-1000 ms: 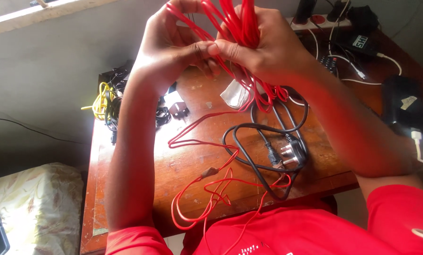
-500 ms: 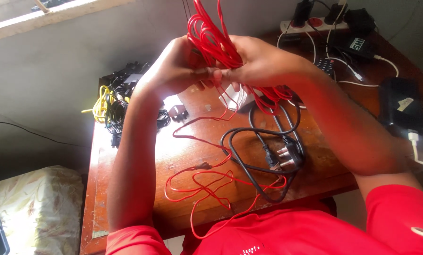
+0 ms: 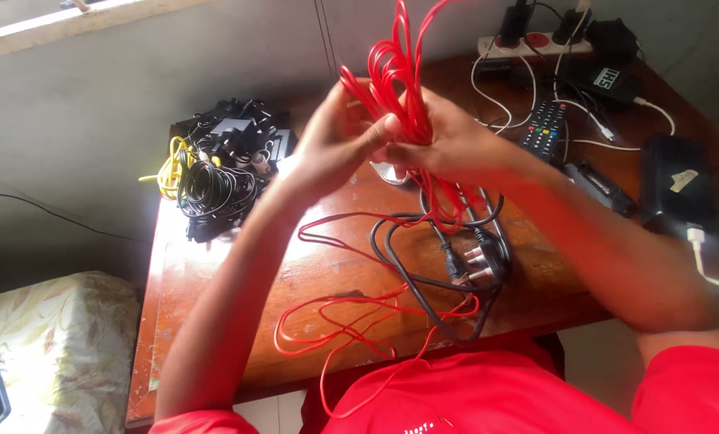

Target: Cleaning and winding a bundle of red cables into a secure coil at a desk.

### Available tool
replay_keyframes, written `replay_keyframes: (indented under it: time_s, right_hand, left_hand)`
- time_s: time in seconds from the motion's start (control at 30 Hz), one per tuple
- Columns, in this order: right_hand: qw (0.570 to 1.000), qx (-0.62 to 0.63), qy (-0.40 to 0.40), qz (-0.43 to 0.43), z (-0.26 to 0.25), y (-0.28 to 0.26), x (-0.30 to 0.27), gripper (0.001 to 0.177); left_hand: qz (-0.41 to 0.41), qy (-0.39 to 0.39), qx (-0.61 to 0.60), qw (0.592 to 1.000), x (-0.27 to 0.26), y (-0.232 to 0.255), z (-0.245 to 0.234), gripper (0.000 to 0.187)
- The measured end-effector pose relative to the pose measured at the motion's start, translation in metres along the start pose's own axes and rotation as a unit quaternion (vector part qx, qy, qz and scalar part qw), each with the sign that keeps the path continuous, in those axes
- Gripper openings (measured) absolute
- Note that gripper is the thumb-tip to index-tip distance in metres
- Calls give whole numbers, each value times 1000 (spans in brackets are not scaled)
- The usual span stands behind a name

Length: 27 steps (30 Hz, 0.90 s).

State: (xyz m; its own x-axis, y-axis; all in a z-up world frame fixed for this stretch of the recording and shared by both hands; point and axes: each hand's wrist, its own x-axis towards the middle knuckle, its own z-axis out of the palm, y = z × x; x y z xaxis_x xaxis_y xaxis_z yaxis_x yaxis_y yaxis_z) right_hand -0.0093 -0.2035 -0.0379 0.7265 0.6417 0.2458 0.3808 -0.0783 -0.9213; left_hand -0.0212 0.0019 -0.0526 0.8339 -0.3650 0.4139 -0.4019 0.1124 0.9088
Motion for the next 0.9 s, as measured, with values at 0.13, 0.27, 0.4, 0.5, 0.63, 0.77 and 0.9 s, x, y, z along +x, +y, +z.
replay_keyframes:
  time_s: [0.13, 0.27, 0.4, 0.5, 0.63, 0.77, 0.9]
  right_hand:
    - [1000, 6, 3, -10, 10, 8, -4, 64]
    - [997, 7, 28, 68, 26, 7, -12, 56]
    - [994, 64, 26, 81, 38, -1, -18, 52]
    - [997, 64, 18, 46, 35, 5, -24, 36]
    - [995, 82, 31, 42, 28, 12, -23, 18]
    - [991, 117, 65, 21, 22, 12, -23, 17]
    - [982, 157, 103, 16, 18, 7, -23, 25]
  left_hand:
    - [32, 58, -3, 998, -21, -25, 13, 45]
    - [-39, 76, -31, 996, -40, -30, 6, 45]
    - [-39, 83, -11, 996, -54, -32, 4, 49]
    - [-58, 31, -4, 998, -54, -35, 9, 52]
    - [-134, -43, -13, 990, -59, -25, 7, 52]
    - [-148, -27, -118, 982, -62, -30, -9, 53]
    - [-133, 12, -191, 973, -62, -35, -27, 73]
